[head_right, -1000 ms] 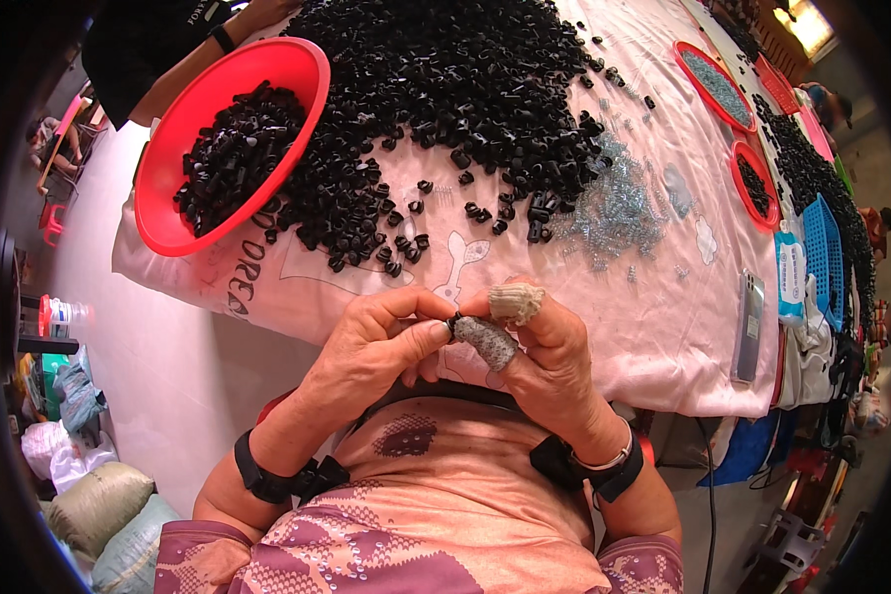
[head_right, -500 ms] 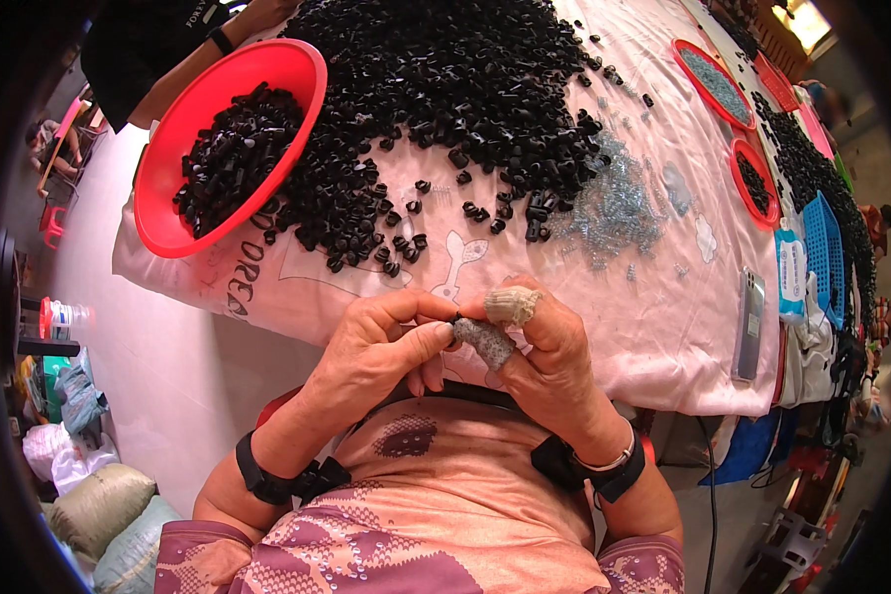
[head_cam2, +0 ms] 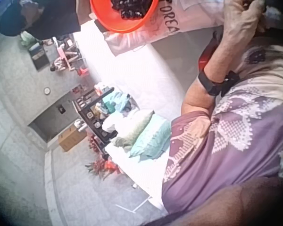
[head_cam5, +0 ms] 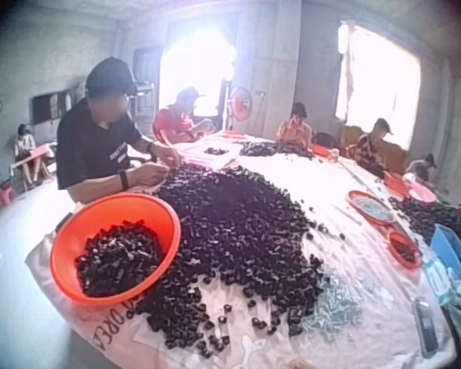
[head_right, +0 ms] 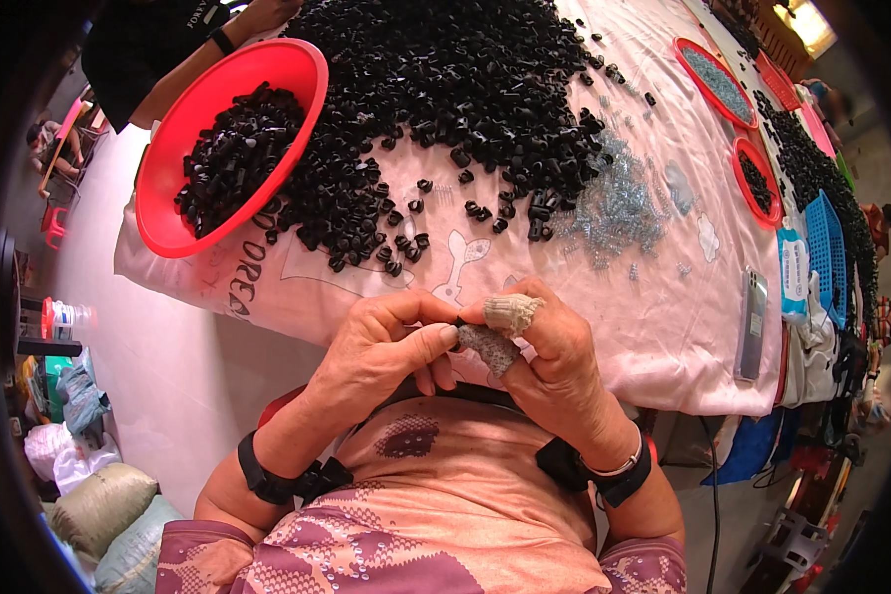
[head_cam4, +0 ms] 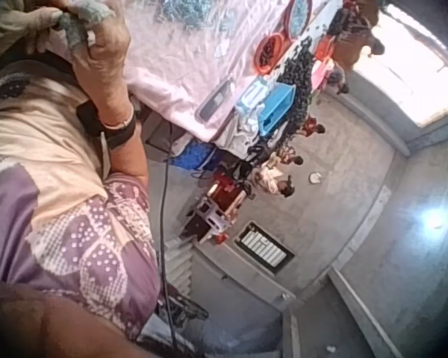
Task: Sort small plastic shoe components into a pile from a larger mixed container.
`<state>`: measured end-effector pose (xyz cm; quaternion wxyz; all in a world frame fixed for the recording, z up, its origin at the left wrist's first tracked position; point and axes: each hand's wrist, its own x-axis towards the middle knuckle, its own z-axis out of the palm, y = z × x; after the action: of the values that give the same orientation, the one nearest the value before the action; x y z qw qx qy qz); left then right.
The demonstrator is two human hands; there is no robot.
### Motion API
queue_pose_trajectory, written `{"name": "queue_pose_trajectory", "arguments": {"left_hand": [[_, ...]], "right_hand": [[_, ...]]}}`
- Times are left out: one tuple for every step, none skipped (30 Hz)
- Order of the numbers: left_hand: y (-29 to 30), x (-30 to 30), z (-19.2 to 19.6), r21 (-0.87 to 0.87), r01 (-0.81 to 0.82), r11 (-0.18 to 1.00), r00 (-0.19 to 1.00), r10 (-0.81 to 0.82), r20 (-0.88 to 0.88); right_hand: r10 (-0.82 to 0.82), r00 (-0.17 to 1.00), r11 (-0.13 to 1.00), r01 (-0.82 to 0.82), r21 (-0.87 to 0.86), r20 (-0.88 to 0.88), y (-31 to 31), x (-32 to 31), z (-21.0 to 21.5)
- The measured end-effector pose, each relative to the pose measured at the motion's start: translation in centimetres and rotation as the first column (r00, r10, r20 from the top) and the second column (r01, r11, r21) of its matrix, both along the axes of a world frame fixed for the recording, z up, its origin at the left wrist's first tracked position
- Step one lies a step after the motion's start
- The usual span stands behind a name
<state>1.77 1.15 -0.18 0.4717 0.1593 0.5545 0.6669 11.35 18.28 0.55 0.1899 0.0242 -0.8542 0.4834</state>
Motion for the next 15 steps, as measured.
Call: {"name": "queue_pose_trajectory", "arguments": {"left_hand": [[0.0, 0.0, 0.0, 0.006, -0.005, 1.0, 1.0, 0.005, 0.004], [0.0, 0.1, 0.0, 0.013, -0.01, 1.0, 1.0, 0.01, 0.008], [0.0, 0.1, 0.0, 0.013, -0.01, 1.0, 1.0, 0.01, 0.009], [0.0, 0.1, 0.0, 0.015, -0.008, 1.0, 1.0, 0.008, 0.018], [0.0, 0.1, 0.0, 0.017, -0.006, 1.0, 1.0, 0.006, 0.028], [0.0, 0.0, 0.0, 0.017, -0.006, 1.0, 1.0, 0.006, 0.028], [0.0, 0.0, 0.1, 0.012, 0.001, 1.0, 1.0, -0.001, 0.015], [0.0, -0.1, 0.3, 0.008, 0.008, 1.0, 1.0, -0.008, 0.002], [0.0, -0.1, 0.4, 0.007, 0.008, 1.0, 1.0, -0.008, 0.001], [-0.1, -0.2, 0.5, -0.015, 0.012, 1.0, 1.0, -0.012, -0.009], [-0.2, -0.3, 0.6, -0.038, 0.016, 0.999, 1.0, -0.016, -0.017], [-0.2, -0.3, 0.6, -0.038, 0.015, 0.999, 1.0, -0.015, -0.017], [-0.2, -0.3, 0.7, -0.049, 0.001, 0.999, 1.0, -0.002, -0.019], [-0.3, -0.4, 0.9, -0.061, -0.011, 0.998, 1.0, 0.01, -0.022], [-0.3, -0.4, 1.0, -0.061, -0.012, 0.998, 1.0, 0.011, -0.022]], "right_hand": [[0.002, 1.0, 1.0, -0.002, 0.006, -0.001, 0.0, 0.0, 0.0], [0.003, 1.0, 1.0, -0.003, 0.012, -0.001, 0.0, 0.0, 0.0], [0.002, 1.0, 1.0, -0.002, 0.012, -0.001, 0.0, 0.0, 0.1], [0.001, 1.0, 1.0, -0.002, 0.016, 0.012, 0.0, 0.0, 0.2], [0.0, 1.0, 1.0, -0.001, 0.02, 0.026, 0.0, 0.0, 0.3], [0.0, 1.0, 1.0, 0.0, 0.019, 0.026, 0.0, 0.0, 0.3], [0.002, 0.999, 1.0, -0.001, -0.007, 0.036, 0.0, 0.1, 0.2], [0.004, 0.999, 0.999, -0.003, -0.034, 0.045, 0.0, 0.1, 0.2], [0.004, 0.999, 0.999, -0.003, -0.034, 0.044, 0.0, 0.1, 0.1], [0.011, 0.999, 0.999, -0.009, -0.047, 0.036, 0.0, 0.1, -0.1], [0.018, 0.999, 0.998, -0.016, -0.059, 0.028, 0.0, 0.1, -0.2], [0.019, 0.999, 0.998, -0.017, -0.059, 0.029, -0.1, 0.1, -0.1], [0.03, 0.999, 0.997, -0.027, -0.074, 0.043, -0.2, 0.1, 0.1], [0.041, 0.998, 0.995, -0.036, -0.089, 0.056, -0.3, 0.1, 0.3], [0.042, 0.998, 0.995, -0.037, -0.089, 0.056, -0.2, 0.1, 0.2]]}}
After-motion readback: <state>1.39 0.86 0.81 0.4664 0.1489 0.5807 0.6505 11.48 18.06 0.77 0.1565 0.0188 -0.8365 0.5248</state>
